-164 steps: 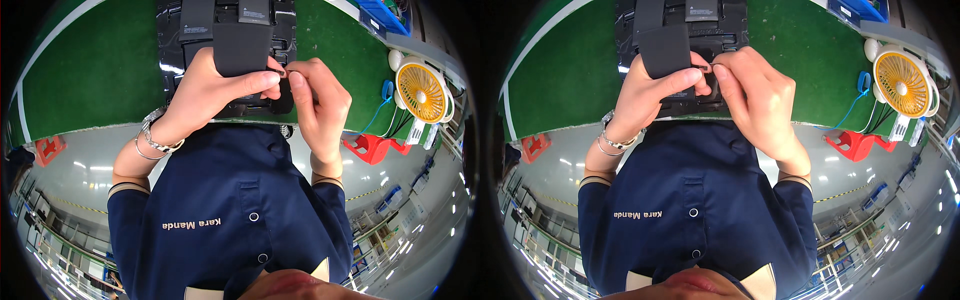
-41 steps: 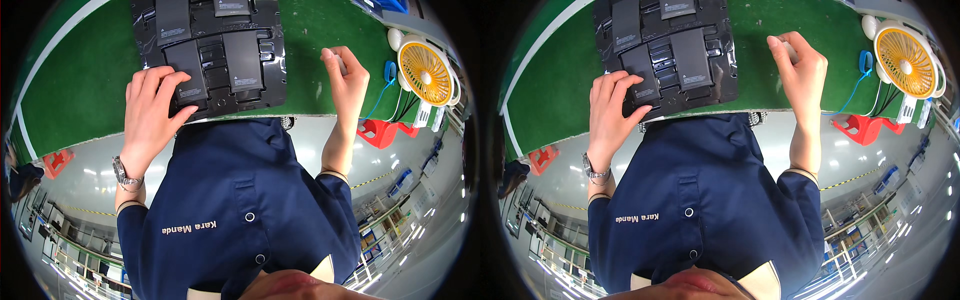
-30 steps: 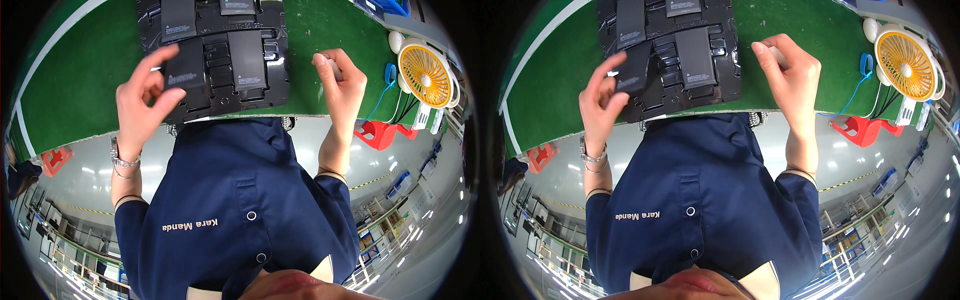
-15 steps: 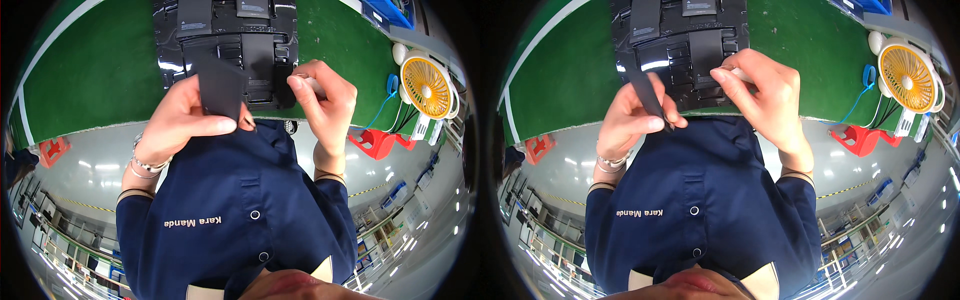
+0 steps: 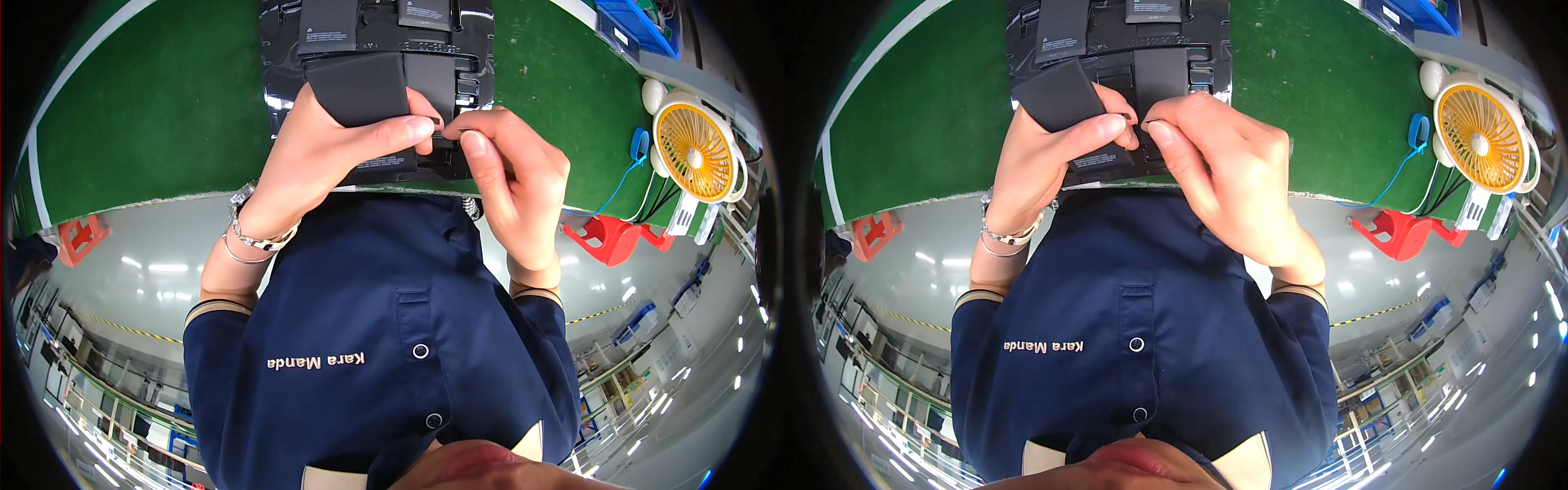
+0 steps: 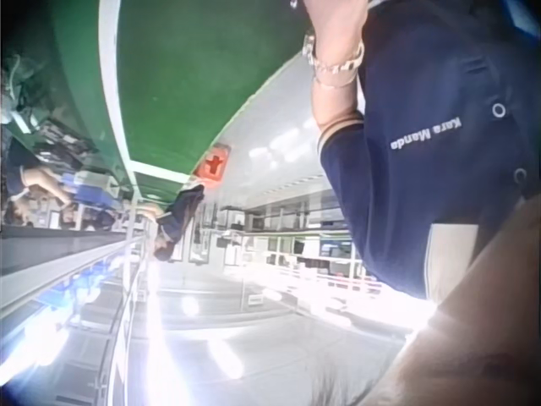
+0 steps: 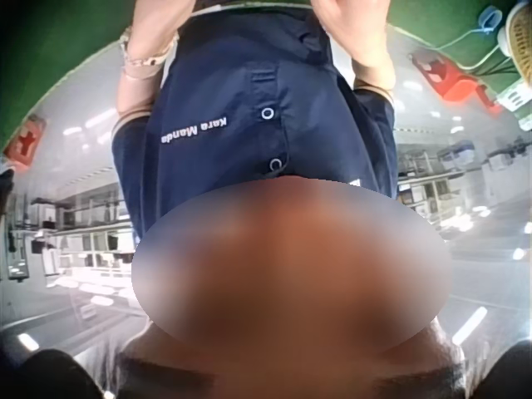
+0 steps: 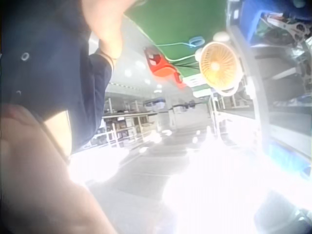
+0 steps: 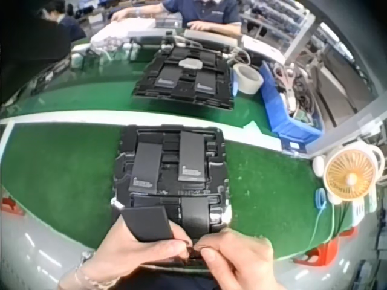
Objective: Manually assembling electronic or hardware device housing, using tape and scissors to secure components.
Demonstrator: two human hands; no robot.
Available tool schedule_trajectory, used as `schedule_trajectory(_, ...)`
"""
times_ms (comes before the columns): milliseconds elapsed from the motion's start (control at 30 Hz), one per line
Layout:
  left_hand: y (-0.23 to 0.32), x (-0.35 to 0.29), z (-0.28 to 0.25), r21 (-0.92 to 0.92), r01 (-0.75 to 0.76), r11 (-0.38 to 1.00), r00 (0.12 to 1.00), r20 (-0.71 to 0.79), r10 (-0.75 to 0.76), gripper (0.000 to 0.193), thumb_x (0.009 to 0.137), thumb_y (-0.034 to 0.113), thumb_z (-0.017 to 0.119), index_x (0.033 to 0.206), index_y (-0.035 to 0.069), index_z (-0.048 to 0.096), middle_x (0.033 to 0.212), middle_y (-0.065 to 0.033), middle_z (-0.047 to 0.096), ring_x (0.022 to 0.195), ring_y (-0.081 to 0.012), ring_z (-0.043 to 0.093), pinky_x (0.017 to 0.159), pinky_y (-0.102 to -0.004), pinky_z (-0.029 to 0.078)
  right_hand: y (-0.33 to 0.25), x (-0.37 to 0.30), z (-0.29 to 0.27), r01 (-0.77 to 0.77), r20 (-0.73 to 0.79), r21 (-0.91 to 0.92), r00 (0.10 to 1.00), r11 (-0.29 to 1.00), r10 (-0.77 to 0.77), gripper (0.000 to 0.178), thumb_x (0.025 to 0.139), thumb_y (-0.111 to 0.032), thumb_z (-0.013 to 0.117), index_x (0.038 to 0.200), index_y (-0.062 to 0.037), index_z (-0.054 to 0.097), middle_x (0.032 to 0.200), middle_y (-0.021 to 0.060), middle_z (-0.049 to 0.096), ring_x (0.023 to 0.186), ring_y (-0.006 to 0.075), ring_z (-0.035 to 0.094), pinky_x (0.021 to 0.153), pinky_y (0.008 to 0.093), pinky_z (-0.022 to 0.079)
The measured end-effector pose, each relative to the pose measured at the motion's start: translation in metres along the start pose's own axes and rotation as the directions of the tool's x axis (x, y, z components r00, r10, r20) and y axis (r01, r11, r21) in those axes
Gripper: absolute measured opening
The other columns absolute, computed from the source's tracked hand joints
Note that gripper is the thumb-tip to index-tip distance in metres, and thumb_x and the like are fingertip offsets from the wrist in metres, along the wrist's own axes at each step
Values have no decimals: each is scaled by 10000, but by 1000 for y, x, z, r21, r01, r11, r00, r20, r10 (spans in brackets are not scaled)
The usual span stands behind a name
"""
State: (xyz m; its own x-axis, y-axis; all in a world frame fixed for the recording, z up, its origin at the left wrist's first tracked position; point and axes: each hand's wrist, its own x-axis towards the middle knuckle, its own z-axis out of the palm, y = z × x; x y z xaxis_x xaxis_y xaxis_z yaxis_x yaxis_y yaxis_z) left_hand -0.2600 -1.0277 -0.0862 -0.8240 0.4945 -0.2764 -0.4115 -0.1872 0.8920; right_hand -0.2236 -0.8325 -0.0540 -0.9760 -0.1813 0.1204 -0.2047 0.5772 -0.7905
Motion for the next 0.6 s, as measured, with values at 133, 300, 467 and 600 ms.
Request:
schedule_trajectory(133, 0, 0, 0, 69, -33, 997, 999, -28, 35, 111, 864, 55, 693, 917, -42, 680, 876, -102, 690, 792, -169, 676, 745, -284, 531, 1, 0, 8, 48, -24, -49, 999, 998, -49, 6, 873, -34, 671, 878, -36, 668, 738, 65, 630, 565, 220, 602, 516, 320, 464)
schedule_trajectory(300, 3, -1, 1, 187, -68, 980, 996, -43, 77, 105, 871, 71, 695, 906, -28, 693, 831, -66, 690, 785, -122, 649, 731, -252, 511, 2, 1, 12, 87, -50, -147, 994, 985, -95, 32, 867, -53, 684, 877, -63, 656, 734, 50, 623, 563, 238, 600, 505, 335, 458)
schedule_trajectory(467, 4, -4, 4, 267, -57, 962, 991, -99, 86, 104, 877, 82, 696, 906, -18, 702, 828, -39, 695, 790, -91, 633, 722, -234, 500, 2, 2, 14, 92, -25, -198, 995, 976, -99, 44, 869, -67, 685, 890, -72, 646, 735, 48, 622, 559, 241, 599, 497, 343, 453)
schedule_trajectory(600, 4, -5, 3, 303, -73, 950, 989, -98, 107, 99, 881, 77, 690, 909, -17, 706, 836, -32, 697, 790, -87, 630, 721, -231, 498, 3, 2, 16, 91, -36, -200, 994, 976, -100, 43, 871, -67, 682, 893, -72, 646, 740, 52, 626, 555, 245, 600, 495, 343, 454)
